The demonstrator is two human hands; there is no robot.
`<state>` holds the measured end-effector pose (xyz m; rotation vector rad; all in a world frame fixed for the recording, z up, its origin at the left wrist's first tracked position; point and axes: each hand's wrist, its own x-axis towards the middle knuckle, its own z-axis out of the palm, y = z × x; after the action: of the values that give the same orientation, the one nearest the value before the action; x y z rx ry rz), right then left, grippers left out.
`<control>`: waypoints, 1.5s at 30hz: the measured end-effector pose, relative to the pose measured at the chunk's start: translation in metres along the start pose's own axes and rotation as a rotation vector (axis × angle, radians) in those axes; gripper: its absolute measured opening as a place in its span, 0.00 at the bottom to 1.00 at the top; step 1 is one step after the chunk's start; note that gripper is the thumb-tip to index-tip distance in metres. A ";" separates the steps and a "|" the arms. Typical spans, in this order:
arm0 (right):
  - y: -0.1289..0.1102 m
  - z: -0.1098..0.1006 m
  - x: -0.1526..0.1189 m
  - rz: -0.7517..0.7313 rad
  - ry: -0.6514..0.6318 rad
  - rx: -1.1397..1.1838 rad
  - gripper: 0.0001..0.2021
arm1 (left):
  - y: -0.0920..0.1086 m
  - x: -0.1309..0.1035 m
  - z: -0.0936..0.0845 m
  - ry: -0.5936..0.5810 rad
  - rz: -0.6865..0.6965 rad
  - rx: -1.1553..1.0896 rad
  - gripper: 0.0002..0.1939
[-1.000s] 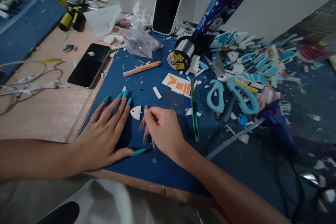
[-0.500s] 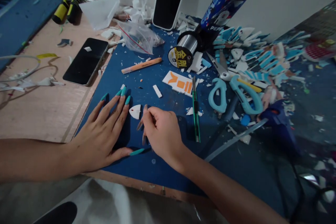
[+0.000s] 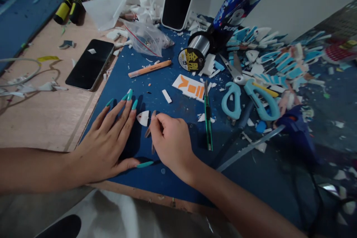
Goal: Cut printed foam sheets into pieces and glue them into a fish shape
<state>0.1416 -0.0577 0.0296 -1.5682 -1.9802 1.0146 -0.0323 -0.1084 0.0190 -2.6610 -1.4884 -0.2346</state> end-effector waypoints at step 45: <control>-0.002 0.001 0.002 -0.010 -0.007 -0.166 0.21 | 0.005 0.006 0.002 -0.035 0.042 0.034 0.52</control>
<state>0.1393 -0.0557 0.0299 -1.6394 -2.1221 0.8721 -0.0245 -0.1060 0.0184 -2.6800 -1.4307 -0.1588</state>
